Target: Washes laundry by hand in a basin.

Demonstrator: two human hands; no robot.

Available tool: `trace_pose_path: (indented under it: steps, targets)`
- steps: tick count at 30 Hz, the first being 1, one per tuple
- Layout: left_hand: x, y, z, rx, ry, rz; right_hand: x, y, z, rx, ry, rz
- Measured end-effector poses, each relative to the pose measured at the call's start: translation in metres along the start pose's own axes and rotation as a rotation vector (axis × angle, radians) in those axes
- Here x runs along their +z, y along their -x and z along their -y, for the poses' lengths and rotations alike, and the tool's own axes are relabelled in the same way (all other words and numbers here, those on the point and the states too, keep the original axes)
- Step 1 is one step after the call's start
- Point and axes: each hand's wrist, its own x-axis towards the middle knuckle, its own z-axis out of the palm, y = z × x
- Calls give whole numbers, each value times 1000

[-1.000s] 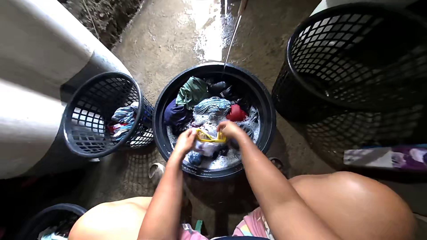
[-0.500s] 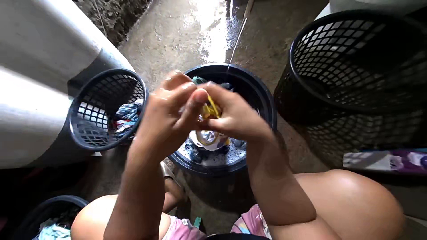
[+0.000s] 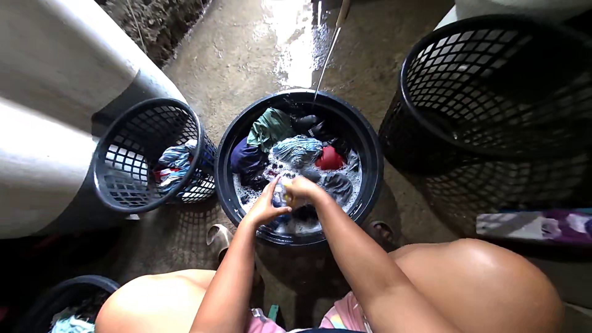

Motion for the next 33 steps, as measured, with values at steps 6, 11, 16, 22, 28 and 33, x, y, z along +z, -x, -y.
trace_pose_path:
  steps: [6,11,16,22,28,33]
  targets:
    - [14,-20,-8,51,185,-170,-44,144,93,-737,-727,-30]
    - [1,-6,-24,218,623,-384,-67,160,88,-795,-689,-215]
    - [-26,29,-65,358,684,-387,-55,67,35,-107,207,-240]
    - [14,-28,-21,-149,-222,-148,-30,26,-1,101,390,-195]
    - [37,-47,16,-302,-103,-40,-25,2,-23,-254,163,-186]
    - [-16,3,-48,177,697,-285,-1,-8,-39,-416,25,-189]
